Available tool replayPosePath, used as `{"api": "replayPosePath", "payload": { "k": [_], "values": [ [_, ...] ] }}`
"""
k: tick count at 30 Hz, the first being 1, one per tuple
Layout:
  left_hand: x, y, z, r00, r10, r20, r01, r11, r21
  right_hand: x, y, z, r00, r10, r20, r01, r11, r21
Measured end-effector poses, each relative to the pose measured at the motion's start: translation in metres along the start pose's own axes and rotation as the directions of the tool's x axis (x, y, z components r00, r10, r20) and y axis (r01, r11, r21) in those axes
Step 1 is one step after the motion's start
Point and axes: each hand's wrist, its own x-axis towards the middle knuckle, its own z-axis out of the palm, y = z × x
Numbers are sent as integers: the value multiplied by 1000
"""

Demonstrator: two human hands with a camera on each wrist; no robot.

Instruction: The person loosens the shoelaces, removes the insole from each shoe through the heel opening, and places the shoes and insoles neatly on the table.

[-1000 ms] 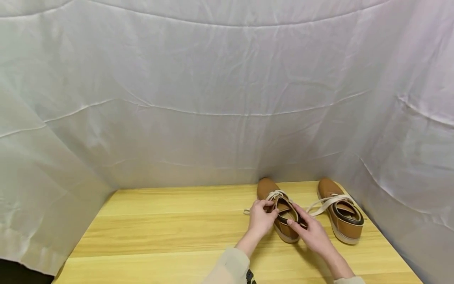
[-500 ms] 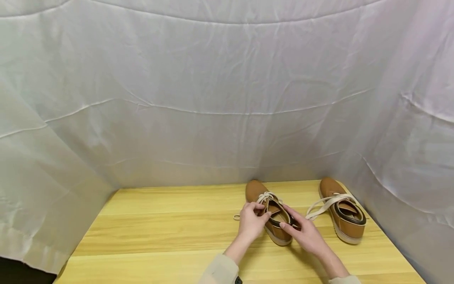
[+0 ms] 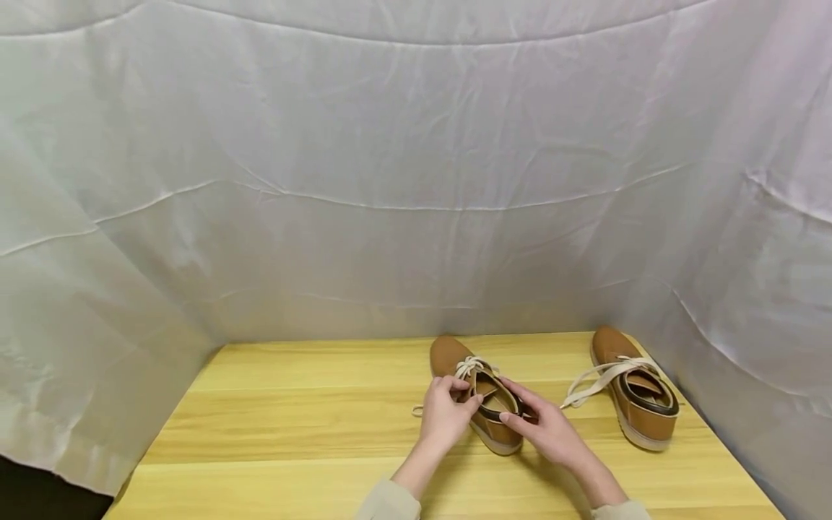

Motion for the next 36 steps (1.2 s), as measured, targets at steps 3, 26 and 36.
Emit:
{"api": "replayPosePath", "payload": {
  "k": [3,26,36],
  "values": [
    [-4,-1,-8,1000,-4,-4,5,1000,19,2,-1,4,999,-14,37,13,1000,13],
    [-31,-13,-75,998,23,55,-34,975,218,17,-12,42,959,-185,217,158,978,136],
    [-35,-19,-129,990,135,40,-139,980,145,15,-19,62,947,-188,259,135,969,206]
  ]
}}
